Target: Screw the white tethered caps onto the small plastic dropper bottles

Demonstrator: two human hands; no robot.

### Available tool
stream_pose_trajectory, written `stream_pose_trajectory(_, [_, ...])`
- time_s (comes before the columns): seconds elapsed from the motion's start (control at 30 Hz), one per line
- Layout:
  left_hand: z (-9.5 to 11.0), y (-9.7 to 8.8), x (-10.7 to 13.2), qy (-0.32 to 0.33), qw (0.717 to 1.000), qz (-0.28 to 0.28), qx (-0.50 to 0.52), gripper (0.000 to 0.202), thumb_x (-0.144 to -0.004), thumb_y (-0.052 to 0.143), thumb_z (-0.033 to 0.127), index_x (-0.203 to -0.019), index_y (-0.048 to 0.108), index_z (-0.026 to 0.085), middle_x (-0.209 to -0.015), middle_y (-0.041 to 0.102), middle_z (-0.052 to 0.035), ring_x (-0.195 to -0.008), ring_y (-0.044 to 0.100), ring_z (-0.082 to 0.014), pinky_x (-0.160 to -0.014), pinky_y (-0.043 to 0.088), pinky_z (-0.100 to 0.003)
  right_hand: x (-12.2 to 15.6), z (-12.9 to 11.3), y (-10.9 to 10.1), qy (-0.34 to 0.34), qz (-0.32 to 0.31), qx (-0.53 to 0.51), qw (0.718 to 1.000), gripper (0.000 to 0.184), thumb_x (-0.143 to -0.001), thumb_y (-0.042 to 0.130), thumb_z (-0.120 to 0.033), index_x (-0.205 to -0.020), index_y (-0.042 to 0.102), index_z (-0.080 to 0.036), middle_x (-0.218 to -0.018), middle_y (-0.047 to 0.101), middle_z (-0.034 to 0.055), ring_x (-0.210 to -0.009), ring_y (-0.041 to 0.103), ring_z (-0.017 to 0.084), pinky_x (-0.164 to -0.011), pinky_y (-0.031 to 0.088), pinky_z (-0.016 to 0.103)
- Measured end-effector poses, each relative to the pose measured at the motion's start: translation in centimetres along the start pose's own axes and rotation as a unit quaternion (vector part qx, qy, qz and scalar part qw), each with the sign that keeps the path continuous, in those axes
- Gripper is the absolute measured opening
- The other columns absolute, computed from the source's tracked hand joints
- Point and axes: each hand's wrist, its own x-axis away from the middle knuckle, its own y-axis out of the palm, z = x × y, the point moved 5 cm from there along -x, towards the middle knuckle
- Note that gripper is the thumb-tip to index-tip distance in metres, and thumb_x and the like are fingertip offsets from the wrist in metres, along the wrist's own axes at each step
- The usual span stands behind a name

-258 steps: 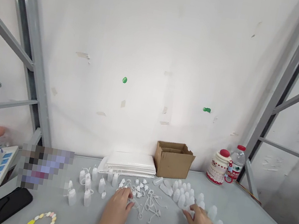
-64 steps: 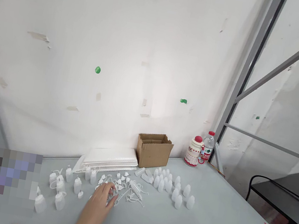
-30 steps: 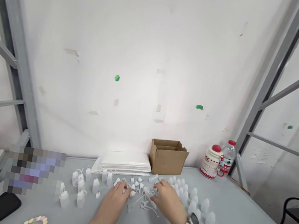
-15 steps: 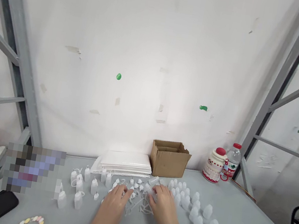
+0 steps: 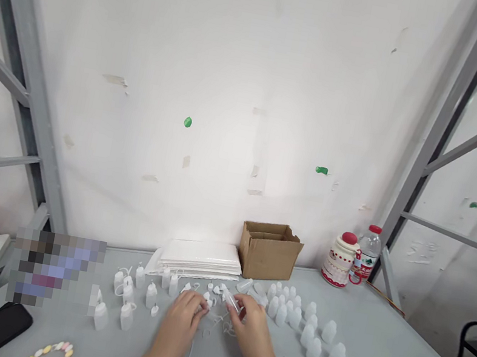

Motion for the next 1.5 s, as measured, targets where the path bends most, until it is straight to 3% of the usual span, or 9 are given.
stream_pose_trajectory(0.07, [-0.9,-0.2,-0.1,-0.087,0.99,0.003,0.114,0.012,-0.076,0.047,0.024,-0.072,0.058,0.02,-0.08,0.063,-0.0035,-0.08,0.057,-0.02,-0.073,0.044,-0.034,0.2,-0.2,0.2,-0.008,0.002,-0.024,1.0,0.02,-0.083,0.047,-0.03,-0.092,0.061,-0.018,-0.082,0.065,0.0046,-0.07,0.057,0.019,-0.072,0.042,0.03])
stream_pose_trajectory(0.17, [-2.1,-0.1,-0.3,-0.179,0.949,0.022,0.257,0.013,-0.07,0.053,0.032,-0.068,0.056,0.019,-0.075,0.065,-0.0041,-0.075,0.06,-0.0207,-0.069,0.045,-0.032,0.4,-0.3,0.5,-0.022,-0.008,-0.064,0.998,0.022,-0.083,0.046,-0.025,-0.099,0.059,-0.019,-0.087,0.063,0.005,-0.077,0.056,0.02,-0.076,0.043,0.031])
stream_pose_trajectory(0.33, [-2.7,0.0,-0.5,-0.191,0.921,0.041,0.338,0.026,-0.065,0.058,0.041,-0.079,0.055,0.019,-0.065,0.067,-0.0031,-0.072,0.063,-0.0216,-0.067,0.046,-0.031,0.6,-0.5,1.1,-0.043,-0.045,-0.149,0.987,0.024,-0.081,0.045,-0.018,-0.102,0.058,-0.019,-0.094,0.059,0.0064,-0.084,0.056,0.019,-0.079,0.044,0.03])
stream_pose_trajectory(0.47, [-2.4,-0.1,-0.5,-0.191,0.889,0.038,0.414,0.037,-0.06,0.064,0.041,-0.09,0.061,0.019,-0.067,0.068,-0.0029,-0.076,0.063,-0.0217,-0.071,0.045,-0.03,0.7,-0.7,1.3,-0.037,-0.053,-0.157,0.985,0.023,-0.081,0.046,-0.017,-0.1,0.058,-0.018,-0.092,0.058,0.0065,-0.084,0.055,0.019,-0.079,0.043,0.03])
stream_pose_trajectory(0.67, [-2.3,0.5,-0.6,-0.184,0.882,0.021,0.434,0.035,-0.057,0.069,0.04,-0.084,0.067,0.018,-0.082,0.069,-0.0066,-0.081,0.06,-0.0227,-0.072,0.045,-0.031,0.8,-1.1,2.1,-0.006,-0.074,-0.164,0.984,0.017,-0.079,0.049,-0.018,-0.091,0.061,-0.017,-0.084,0.057,0.0049,-0.075,0.054,0.019,-0.073,0.043,0.03])
stream_pose_trajectory(0.83, [-2.4,0.3,-0.6,-0.174,0.896,0.05,0.405,0.026,-0.058,0.067,0.039,-0.074,0.066,0.018,-0.076,0.067,-0.0052,-0.076,0.06,-0.0216,-0.068,0.045,-0.03,0.9,-1.1,2.4,0.005,-0.078,-0.188,0.979,0.015,-0.079,0.051,-0.021,-0.088,0.062,-0.018,-0.081,0.057,0.004,-0.072,0.054,0.018,-0.07,0.042,0.029])
stream_pose_trajectory(1.03, [-1.9,-0.1,-0.6,-0.195,0.889,0.059,0.41,0.024,-0.053,0.069,0.038,-0.062,0.061,0.018,-0.062,0.062,-0.0007,-0.065,0.059,-0.0185,-0.064,0.045,-0.029,1.1,-1.3,2.4,0.004,-0.087,-0.193,0.977,0.013,-0.078,0.053,-0.022,-0.086,0.062,-0.017,-0.08,0.057,0.0037,-0.072,0.054,0.018,-0.07,0.042,0.028])
stream_pose_trajectory(1.5, [-2.2,0.0,-0.5,-0.199,0.866,0.06,0.455,0.025,-0.054,0.07,0.031,-0.072,0.061,0.018,-0.074,0.069,-0.0051,-0.076,0.063,-0.0208,-0.073,0.046,-0.031,0.9,-0.9,1.9,0.032,-0.048,-0.15,0.987,0.017,-0.081,0.048,-0.024,-0.089,0.06,-0.015,-0.082,0.058,0.0059,-0.071,0.054,0.018,-0.07,0.042,0.028])
